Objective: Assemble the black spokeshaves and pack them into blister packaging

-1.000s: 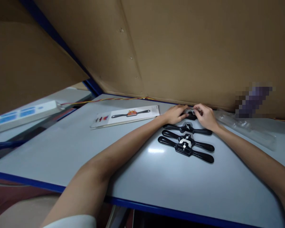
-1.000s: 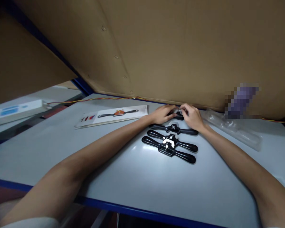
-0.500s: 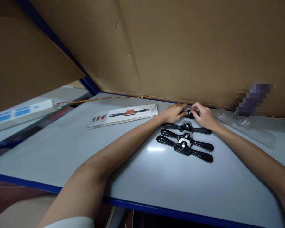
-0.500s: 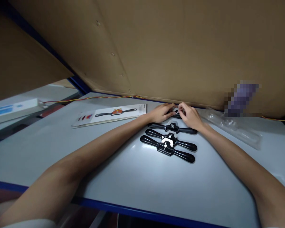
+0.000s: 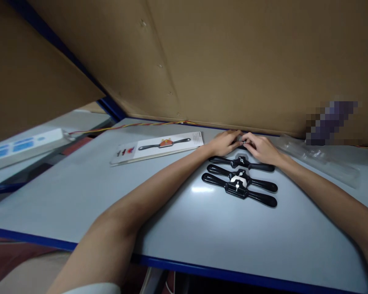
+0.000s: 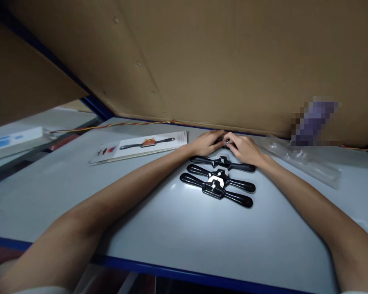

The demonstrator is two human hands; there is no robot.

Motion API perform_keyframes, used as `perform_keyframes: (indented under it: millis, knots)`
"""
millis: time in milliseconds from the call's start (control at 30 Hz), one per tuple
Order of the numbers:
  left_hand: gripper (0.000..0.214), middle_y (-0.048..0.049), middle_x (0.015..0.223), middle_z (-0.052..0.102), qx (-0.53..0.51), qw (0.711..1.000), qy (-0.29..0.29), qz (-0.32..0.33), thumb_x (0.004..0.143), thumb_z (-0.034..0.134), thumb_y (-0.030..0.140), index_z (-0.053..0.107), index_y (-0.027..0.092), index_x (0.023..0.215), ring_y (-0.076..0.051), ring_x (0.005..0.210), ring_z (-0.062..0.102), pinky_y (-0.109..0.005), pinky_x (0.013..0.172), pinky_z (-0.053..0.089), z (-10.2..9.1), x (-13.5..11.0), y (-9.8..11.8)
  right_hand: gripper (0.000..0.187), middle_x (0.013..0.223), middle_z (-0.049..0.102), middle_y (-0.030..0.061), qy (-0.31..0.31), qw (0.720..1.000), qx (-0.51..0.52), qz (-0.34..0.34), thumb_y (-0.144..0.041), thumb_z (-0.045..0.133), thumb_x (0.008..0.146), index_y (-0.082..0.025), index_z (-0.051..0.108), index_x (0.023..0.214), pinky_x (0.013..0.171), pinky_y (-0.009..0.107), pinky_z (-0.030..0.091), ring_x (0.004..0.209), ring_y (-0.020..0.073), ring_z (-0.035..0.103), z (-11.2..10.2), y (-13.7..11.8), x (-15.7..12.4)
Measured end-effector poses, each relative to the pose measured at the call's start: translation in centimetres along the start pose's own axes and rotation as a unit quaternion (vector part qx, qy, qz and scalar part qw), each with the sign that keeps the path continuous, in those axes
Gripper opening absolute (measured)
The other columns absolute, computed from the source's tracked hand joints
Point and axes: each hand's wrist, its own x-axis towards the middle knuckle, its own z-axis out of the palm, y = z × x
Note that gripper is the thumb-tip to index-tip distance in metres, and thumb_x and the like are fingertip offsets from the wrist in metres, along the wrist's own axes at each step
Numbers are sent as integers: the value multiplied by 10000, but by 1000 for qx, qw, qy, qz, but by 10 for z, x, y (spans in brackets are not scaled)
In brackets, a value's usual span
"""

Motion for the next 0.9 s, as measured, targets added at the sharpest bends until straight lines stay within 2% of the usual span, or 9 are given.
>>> perform_keyframes:
  millis: [167, 300, 467, 733, 900]
  knots:
    - [355, -158, 1126, 726, 2, 1000, 2, 12, 1050, 458, 366, 617, 126, 1258, -290, 1028, 686, -383, 917, 510, 0, 0, -1, 214, 847, 689, 23, 15, 1000, 13, 6, -284, 591, 971, -213, 661, 1161, 696, 307, 405, 677, 181, 552, 2, 2, 1]
    - [399, -149, 1120, 737, 2, 1000, 3, 7, 1054, 456, 373, 601, 134, 1340, -292, 1044, 687, -400, 943, 511, 0, -1, -1, 125, 779, 626, 4, 43, 999, 15, 23, -322, 674, 938, -214, 716, 986, 673, 305, 387, 659, 166, 514, 5, 4, 2]
    - [422, -164, 1186, 731, 14, 1000, -7, 4, 1032, 452, 330, 601, 111, 1361, -295, 1074, 684, -404, 976, 510, -2, -2, -1, 158, 750, 584, -4, 76, 995, 32, 48, -345, 771, 853, -198, 737, 899, 663, 309, 399, 647, 155, 497, 5, 6, 5]
    - [485, -157, 1194, 731, 14, 1000, -13, 9, 1021, 458, 347, 598, 117, 1425, -293, 1087, 684, -403, 983, 507, -2, -3, -1, 107, 762, 643, 18, 79, 991, 72, 76, -302, 726, 816, -195, 721, 824, 645, 319, 422, 617, 149, 511, 1, 5, 7]
    - [508, -163, 1180, 728, 20, 1000, -16, 5, 1020, 459, 339, 585, 100, 1449, -296, 1093, 682, -403, 987, 503, -2, -2, -2, 241, 734, 598, 17, 65, 993, 58, 80, -362, 719, 847, -203, 634, 687, 670, 335, 422, 633, 153, 510, 1, 3, 8]
